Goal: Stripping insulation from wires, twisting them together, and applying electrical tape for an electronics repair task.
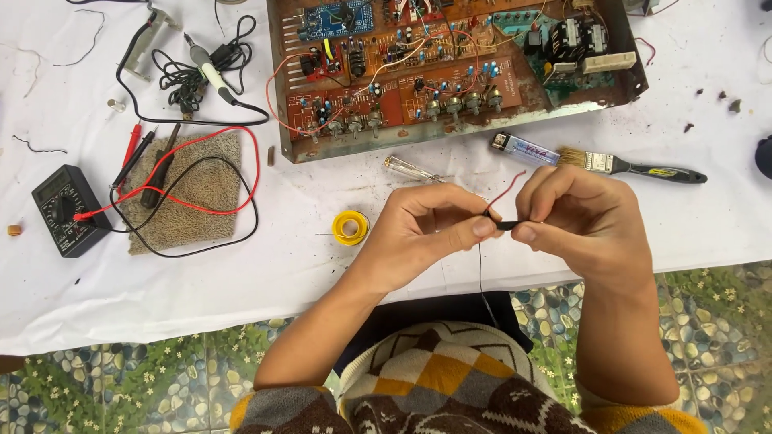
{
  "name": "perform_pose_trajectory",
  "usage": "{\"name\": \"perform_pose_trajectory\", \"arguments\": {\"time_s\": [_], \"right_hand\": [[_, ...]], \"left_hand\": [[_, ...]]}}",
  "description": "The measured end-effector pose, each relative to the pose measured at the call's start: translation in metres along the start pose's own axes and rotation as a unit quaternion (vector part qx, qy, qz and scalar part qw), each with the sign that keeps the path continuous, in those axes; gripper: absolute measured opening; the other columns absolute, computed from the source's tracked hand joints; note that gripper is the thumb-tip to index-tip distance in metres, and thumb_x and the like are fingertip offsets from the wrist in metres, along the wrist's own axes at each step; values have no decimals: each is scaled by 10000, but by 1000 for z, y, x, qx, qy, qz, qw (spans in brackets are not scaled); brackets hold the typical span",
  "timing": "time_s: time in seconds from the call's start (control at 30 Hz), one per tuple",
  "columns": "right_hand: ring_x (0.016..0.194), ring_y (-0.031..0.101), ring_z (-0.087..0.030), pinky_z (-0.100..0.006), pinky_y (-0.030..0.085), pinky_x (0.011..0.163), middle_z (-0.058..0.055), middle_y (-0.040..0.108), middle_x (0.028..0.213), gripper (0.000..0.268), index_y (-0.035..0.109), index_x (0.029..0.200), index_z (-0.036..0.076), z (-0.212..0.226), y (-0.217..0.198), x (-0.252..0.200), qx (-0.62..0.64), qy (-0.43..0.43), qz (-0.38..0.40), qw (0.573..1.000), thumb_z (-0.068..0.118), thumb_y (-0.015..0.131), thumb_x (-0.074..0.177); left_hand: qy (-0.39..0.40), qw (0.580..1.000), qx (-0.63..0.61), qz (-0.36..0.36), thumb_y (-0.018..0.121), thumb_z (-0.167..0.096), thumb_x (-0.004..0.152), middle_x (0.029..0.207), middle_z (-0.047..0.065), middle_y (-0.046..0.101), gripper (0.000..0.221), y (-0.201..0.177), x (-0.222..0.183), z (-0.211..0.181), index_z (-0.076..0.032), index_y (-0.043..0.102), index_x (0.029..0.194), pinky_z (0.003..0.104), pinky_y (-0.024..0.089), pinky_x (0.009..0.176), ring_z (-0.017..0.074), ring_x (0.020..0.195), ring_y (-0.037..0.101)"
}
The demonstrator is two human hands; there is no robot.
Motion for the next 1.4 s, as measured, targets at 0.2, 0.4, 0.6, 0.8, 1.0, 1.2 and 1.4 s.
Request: {"name": "perform_pose_trajectory", "arguments": {"time_s": [0.2, 0.4, 0.6, 0.8, 1.0, 1.2, 1.4], "right_hand": [[753, 609, -101, -172, 504, 684, -76, 656, 872, 235, 613, 890, 67, 2, -4, -1, -23, 10, 19, 1000, -105, 729, 779], [803, 611, -137, -222, 514, 737, -75, 644, 838, 237, 614, 895, 54, 2, -8, -2, -21, -2, -4, 1000, -117, 724, 772], [824, 579, -122, -208, 467, 755, -51, 624, 874, 243, 587, 908, 88, 0, -10, -5, -18, -23, 0, 1000, -83, 706, 783], [779, 651, -139, -195, 526, 671, -72, 699, 869, 371, 614, 1048, 59, -4, -1, -9, 118, -107, 82, 984, 35, 564, 681], [785, 592, -113, -221, 491, 706, -64, 623, 964, 127, 588, 1111, 60, -23, -10, -16, 70, -133, -38, 988, 159, 616, 1036], [832, 566, -129, -255, 497, 803, -57, 599, 995, 152, 654, 1108, 49, -25, -13, -23, -8, -174, -38, 984, 125, 646, 978], [801, 563, -136, -247, 504, 735, -66, 610, 989, 191, 696, 1084, 64, -19, -11, -27, -30, -195, -26, 980, 124, 691, 902]], "left_hand": [[0, 998, -59, 31, 791, -71, 879, 876, 100, 770, 136, -1, -1, 10, -38, 755, 1006, 170, 517, 622, 100, 719, 701], [-9, 997, -75, 31, 786, -29, 871, 874, 123, 774, 136, -1, -5, 17, -36, 762, 1005, 184, 563, 652, 134, 745, 736], [12, 996, -84, 14, 752, -98, 935, 930, 134, 769, 188, 4, -7, 11, -17, 739, 1104, 196, 550, 685, 130, 807, 723], [8, 999, -33, -9, 699, -101, 955, 867, 70, 748, 154, 13, -8, 5, -26, 732, 1085, 171, 444, 598, 55, 668, 569], [2, 997, 63, 36, 663, -87, 986, 1014, 14, 691, 113, 38, -7, -24, -29, 694, 1078, 199, 470, 668, 75, 772, 580], [-12, 985, 171, 16, 635, -108, 958, 860, 30, 707, 119, 44, -6, -42, -18, 705, 991, 236, 490, 660, 97, 711, 581], [40, 965, 258, 18, 621, -68, 947, 825, 47, 665, 134, 51, -2, -62, 8, 707, 1016, 251, 443, 578, 115, 652, 519]]}}
Point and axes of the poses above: each hand's wrist, its own x-axis towards the middle knuckle, its own y-axis out of the palm, z = x × y, the point moved 10 cm from there along x, towards the middle knuckle
